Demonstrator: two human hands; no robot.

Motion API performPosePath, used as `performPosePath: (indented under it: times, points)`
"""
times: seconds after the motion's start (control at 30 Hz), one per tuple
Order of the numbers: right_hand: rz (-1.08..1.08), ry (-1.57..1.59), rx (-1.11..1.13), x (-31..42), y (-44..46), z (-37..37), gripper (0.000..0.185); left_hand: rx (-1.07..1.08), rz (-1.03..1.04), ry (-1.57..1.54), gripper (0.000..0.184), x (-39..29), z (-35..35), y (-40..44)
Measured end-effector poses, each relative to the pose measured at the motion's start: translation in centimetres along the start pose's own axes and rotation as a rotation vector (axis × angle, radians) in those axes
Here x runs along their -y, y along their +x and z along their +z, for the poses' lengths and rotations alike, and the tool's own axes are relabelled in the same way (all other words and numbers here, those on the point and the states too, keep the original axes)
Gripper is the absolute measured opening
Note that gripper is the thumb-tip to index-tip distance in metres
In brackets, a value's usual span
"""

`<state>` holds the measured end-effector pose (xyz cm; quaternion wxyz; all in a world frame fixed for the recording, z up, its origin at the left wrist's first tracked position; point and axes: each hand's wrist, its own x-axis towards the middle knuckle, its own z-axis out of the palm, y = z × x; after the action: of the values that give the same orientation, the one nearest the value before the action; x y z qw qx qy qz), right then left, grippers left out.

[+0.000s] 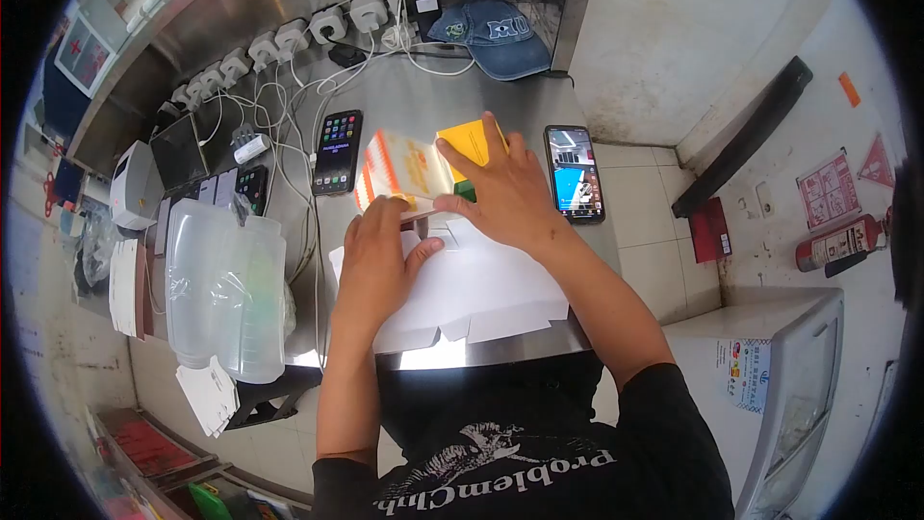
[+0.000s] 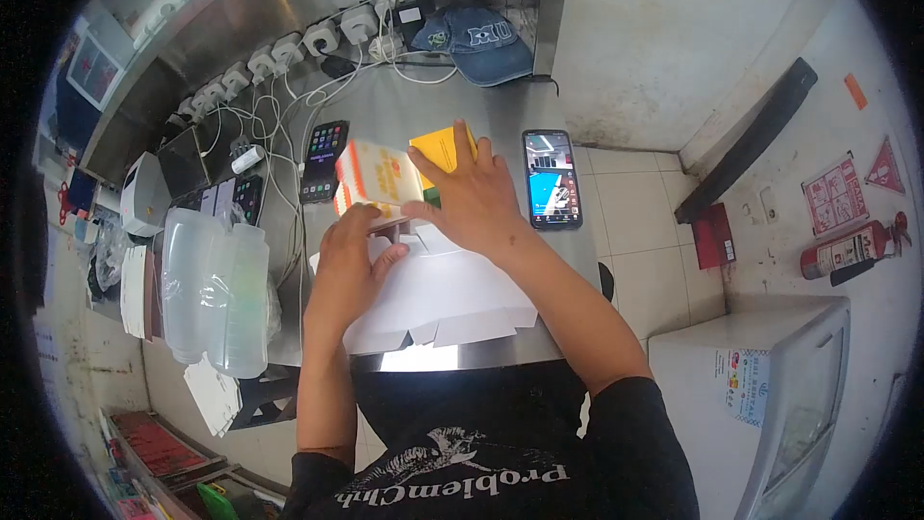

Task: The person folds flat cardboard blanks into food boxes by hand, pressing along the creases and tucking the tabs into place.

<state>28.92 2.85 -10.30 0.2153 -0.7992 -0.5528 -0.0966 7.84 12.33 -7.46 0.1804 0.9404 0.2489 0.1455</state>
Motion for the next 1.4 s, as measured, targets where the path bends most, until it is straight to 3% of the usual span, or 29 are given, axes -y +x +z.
performPosePath:
  times: [0.1, 0.17, 0.3, 0.43, 0.5, 0.53, 0.6, 0.7, 0.87, 0.93, 1.1, 1.2, 1.3, 1.37, 1.4]
  points:
    - [-0.046, -0.047, 0.046, -0.8, 0.5, 0.3, 0.057, -0.023, -0.166, -0.145, 0.063, -1.6, -1.6, 0.4]
    - [-0.062, -0.083, 0.062, -0.6, 0.7, 0.1, 0.053, -0.36, 0.091, 0.045, 0.057, -3.3, -2.4, 1.5]
    - [-0.049, -0.106, 0.045, -0.7, 0.6, 0.3, 0.051, -0.287, 0.303, 0.232, 0.053, -5.2, -3.0, 5.2]
    - [-0.055, -0.068, -0.019, -1.1, 0.4, 0.6, 0.049, -0.034, 0.132, 0.571, 0.051, -0.6, 0.0, 6.4]
    - [-0.041, -0.061, -0.009, -1.1, 0.4, 0.9, 0.049, 0.26, -0.066, 0.446, 0.056, 1.3, 0.3, 6.8]
    - [-0.021, -0.033, 0.03, -1.0, 0.5, 0.6, 0.05, 0.266, -0.061, 0.448, 0.056, 3.5, 1.0, 7.0]
    - [-0.026, -0.006, 0.022, -1.2, 0.4, 0.6, 0.049, 0.18, -0.055, 0.147, 0.061, 7.2, 3.0, 7.1]
    - [-0.028, 0.029, 0.026, -1.5, 0.4, 0.5, 0.049, 0.341, -0.159, 0.124, 0.069, 3.0, -0.9, 8.2]
    - [-0.014, 0.028, 0.01, -1.8, 0.1, 1.2, 0.048, 0.315, -0.146, 0.067, 0.08, 4.7, -1.0, 7.8]
    - [-0.02, 0.062, -0.023, -1.9, 0.1, 1.3, 0.048, 0.291, -0.184, -0.107, 0.083, 6.0, -0.9, 7.9]
    - [-0.049, 0.026, -0.019, -1.6, 0.3, 0.7, 0.051, 0.179, -0.11, -0.039, 0.084, 7.3, 0.1, 6.2]
    - [0.014, 0.057, 0.107, -1.3, 0.7, -0.4, 0.05, 0.216, -0.107, -0.013, 0.082, 6.0, -0.3, 6.6]
    - [0.001, 0.022, 0.03, -1.4, 0.6, -0.3, 0.047, 0.318, -0.187, -0.018, 0.078, 4.5, -2.1, 6.9]
    - [0.015, 0.023, 0.055, -1.1, 0.8, -0.9, 0.049, 0.266, -0.129, -0.021, 0.072, 3.3, -2.9, 6.1]
    - [0.047, 0.024, 0.102, -1.1, 0.5, -1.1, 0.05, 0.063, 0.037, 0.061, 0.069, 2.6, -2.7, 5.1]
